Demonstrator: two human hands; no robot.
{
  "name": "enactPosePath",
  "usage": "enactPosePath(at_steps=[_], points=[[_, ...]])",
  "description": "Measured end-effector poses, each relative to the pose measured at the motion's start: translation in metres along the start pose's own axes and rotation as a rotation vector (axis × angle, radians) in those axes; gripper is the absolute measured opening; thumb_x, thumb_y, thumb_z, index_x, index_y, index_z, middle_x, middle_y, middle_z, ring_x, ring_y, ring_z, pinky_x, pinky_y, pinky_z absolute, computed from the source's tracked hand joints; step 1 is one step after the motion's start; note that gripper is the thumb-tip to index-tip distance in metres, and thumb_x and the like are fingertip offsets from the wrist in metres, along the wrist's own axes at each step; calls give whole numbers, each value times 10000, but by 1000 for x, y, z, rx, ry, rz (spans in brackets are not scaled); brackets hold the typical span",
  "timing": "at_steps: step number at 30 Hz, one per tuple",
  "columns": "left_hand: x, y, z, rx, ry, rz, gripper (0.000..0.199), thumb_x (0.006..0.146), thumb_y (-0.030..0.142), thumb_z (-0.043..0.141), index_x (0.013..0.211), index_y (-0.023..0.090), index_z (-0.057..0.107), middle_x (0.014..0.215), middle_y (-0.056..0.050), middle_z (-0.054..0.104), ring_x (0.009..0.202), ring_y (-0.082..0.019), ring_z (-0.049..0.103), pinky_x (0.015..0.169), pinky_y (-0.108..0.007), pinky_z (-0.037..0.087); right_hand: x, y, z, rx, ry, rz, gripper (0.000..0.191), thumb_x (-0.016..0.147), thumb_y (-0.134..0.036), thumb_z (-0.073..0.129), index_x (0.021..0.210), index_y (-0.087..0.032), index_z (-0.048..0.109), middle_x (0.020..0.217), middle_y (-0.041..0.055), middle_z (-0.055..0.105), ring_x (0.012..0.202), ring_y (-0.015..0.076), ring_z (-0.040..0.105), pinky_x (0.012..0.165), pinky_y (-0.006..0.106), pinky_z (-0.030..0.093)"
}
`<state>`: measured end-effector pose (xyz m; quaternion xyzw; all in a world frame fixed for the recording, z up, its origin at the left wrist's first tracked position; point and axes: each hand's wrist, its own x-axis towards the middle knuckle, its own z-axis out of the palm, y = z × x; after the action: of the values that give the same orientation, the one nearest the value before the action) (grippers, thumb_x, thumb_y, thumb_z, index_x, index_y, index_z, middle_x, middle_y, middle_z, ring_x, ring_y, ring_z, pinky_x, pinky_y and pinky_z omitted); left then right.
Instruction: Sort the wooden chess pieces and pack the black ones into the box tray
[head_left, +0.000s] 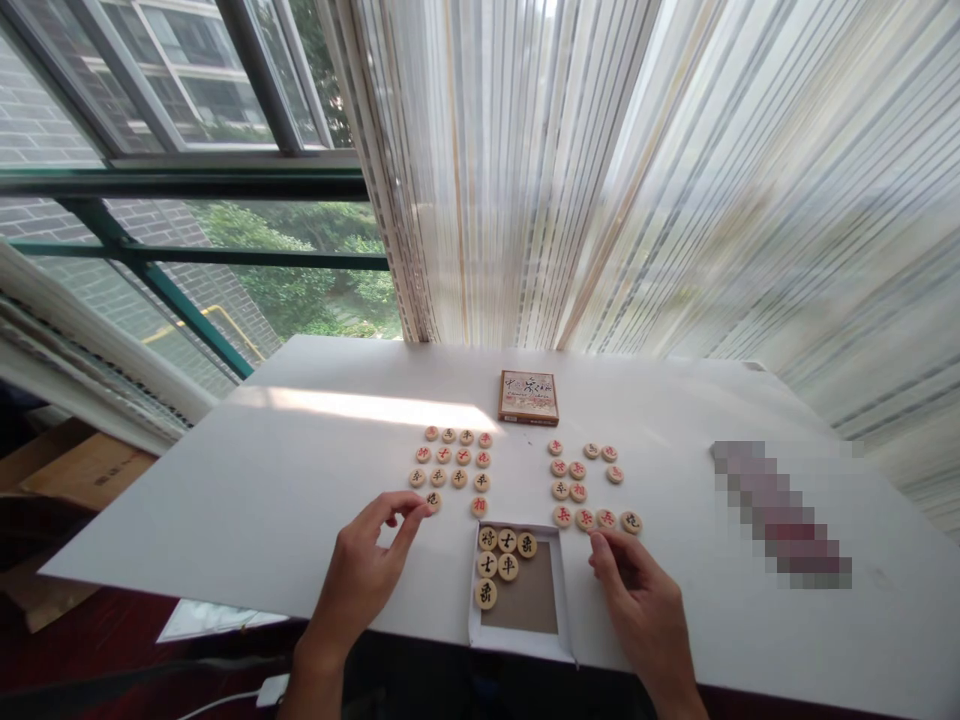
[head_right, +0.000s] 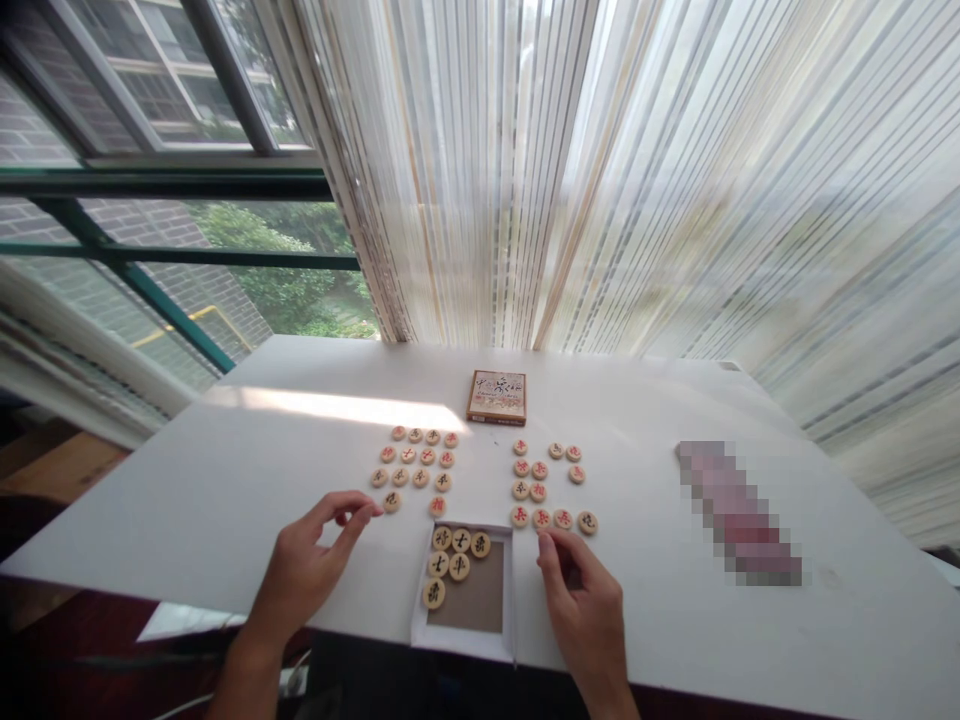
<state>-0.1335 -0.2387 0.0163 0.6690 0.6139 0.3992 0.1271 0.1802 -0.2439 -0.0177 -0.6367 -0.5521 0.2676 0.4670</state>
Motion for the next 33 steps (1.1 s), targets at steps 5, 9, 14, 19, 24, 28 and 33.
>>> enactPosePath(at_steps=[5, 9, 14, 19, 24, 28, 33], points=[[17, -7, -5, 8, 22, -93, 226, 965, 440, 581, 1003, 232, 659, 917, -28, 764, 838, -202, 696, 746, -298, 526, 1, 3, 1, -33, -13, -4, 374, 884, -533, 637, 947, -184, 757, 875, 56, 785, 715, 203, 743, 690, 242, 613], [30, -5, -3, -53, -49, -44, 235, 997, 411, 526, 988, 225, 669, 887, -35, 763, 852, -208, 704, 768, -314, 536, 2, 2, 1, -40, -8, -9, 370, 873, -543, 646, 945, -201, 767, 872, 49, 791, 697, 201, 741, 693, 237, 616], [39, -5, 9, -93, -119, 45, 243, 1001, 384, 519, 1016, 214, 692, 939, -68, 762, 890, -223, 707, 808, -346, 564, 4, 1, 0, -50, 17, 12, 384, 845, -564, 661, 891, -202, 780, 854, 51, 799, 679, 215, 747, 655, 240, 625], [56, -15, 4, -95, -48, -20, 256, 1005, 376, 501, 1120, 216, 664, 974, -73, 770, 830, -206, 709, 764, -329, 580, 7, 3, 0, -65, 8, 23, 369, 815, -571, 682, 844, -218, 786, 819, 31, 801, 683, 214, 756, 647, 222, 621], [69, -18, -8, -27, -54, -3, 255, 978, 417, 547, 1058, 218, 684, 986, -59, 754, 797, -187, 672, 728, -304, 560, 6, 3, 3, -44, 86, 70, 413, 781, -621, 688, 828, -222, 784, 778, 17, 790, 655, 202, 744, 630, 207, 611], [71, -23, -16, 2, -114, 19, 220, 973, 388, 565, 1085, 234, 675, 1004, -44, 743, 802, -176, 671, 740, -306, 557, 7, 5, 1, -92, 34, 61, 378, 793, -591, 687, 843, -230, 788, 823, 16, 800, 681, 206, 758, 637, 202, 616], [73, -40, -30, 52, -172, 18, 231, 960, 368, 567, 1125, 249, 675, 1028, -41, 740, 867, -189, 692, 779, -323, 581, 9, 16, -2, -135, 11, 37, 338, 808, -546, 689, 882, -233, 791, 866, 24, 813, 692, 214, 773, 626, 206, 629]])
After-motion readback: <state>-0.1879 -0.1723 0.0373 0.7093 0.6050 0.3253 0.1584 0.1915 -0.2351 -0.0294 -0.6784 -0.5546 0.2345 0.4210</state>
